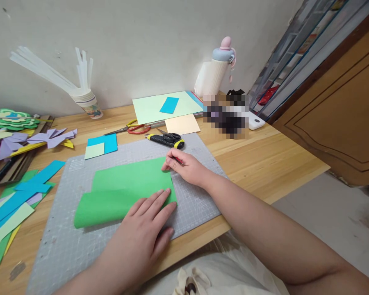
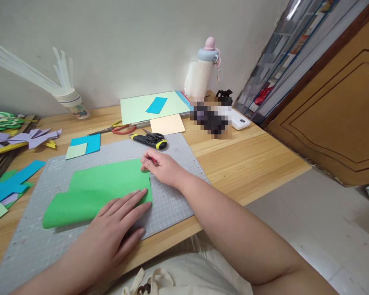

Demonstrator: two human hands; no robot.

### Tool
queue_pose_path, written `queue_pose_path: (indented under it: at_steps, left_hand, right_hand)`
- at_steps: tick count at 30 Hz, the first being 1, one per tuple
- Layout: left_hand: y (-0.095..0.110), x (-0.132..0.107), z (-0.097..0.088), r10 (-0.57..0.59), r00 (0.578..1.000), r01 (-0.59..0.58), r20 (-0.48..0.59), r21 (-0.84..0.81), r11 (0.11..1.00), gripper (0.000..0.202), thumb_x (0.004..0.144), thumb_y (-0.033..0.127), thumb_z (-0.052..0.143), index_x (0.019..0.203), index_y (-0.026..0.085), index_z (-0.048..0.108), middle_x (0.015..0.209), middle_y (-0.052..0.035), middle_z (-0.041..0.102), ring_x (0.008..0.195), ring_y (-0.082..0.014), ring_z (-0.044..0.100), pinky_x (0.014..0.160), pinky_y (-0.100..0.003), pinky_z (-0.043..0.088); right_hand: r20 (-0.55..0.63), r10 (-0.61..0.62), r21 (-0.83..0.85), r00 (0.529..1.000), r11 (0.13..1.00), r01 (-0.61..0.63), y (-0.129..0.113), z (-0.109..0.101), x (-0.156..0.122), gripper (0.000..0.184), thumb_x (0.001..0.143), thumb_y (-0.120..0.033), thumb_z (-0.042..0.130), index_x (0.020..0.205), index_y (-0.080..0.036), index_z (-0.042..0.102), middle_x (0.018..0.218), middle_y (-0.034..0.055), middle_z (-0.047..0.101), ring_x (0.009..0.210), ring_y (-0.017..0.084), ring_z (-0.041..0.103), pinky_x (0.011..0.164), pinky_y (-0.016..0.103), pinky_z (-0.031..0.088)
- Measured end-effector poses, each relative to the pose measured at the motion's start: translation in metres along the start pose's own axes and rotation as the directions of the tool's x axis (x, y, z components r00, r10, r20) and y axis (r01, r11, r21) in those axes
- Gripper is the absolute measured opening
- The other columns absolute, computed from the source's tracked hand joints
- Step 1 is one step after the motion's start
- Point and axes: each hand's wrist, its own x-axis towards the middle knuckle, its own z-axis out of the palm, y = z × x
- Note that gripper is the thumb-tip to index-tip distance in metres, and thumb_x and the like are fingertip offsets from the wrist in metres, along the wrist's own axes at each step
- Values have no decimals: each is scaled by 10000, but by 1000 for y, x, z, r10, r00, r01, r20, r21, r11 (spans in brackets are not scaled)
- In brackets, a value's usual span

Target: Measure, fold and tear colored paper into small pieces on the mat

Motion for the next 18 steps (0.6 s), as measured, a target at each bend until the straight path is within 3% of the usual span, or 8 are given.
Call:
queue_pose_path:
  at_steps: [6,11,18]
  left_hand:
    - [-1,0,0,1,1000,-1,16,10,1000,406,920,338,464,1324,303,483,1517,-25,368,1336,-259,415,1073,-488,367]
    - [-1,-1,1,-6,1000,6,10,5,1000,408,916,337,474,1322,298,487,1507,-26,386,1334,-258,416,1076,-477,361]
    - [-1,1,1,-9,1000,9,19,16,1000,402,915,346,471,1314,307,485,1497,-21,401,1331,-260,414,1062,-494,364]
  right_hand:
    - [2,-13,-44,1000,999,13,0,0,0,166,965,-349,427,848,-232,444,856,9,636,864,148,623,848,343,476]
    - [26,-13,-150,1000,988,16,2,-3,0,77,863,-217,554,857,-226,478,833,-10,589,755,143,549,722,300,443]
    - [101,-17,-244,995,969,41,2,-7,-1,222,758,-112,622,892,-224,485,847,-25,537,718,129,486,650,257,396]
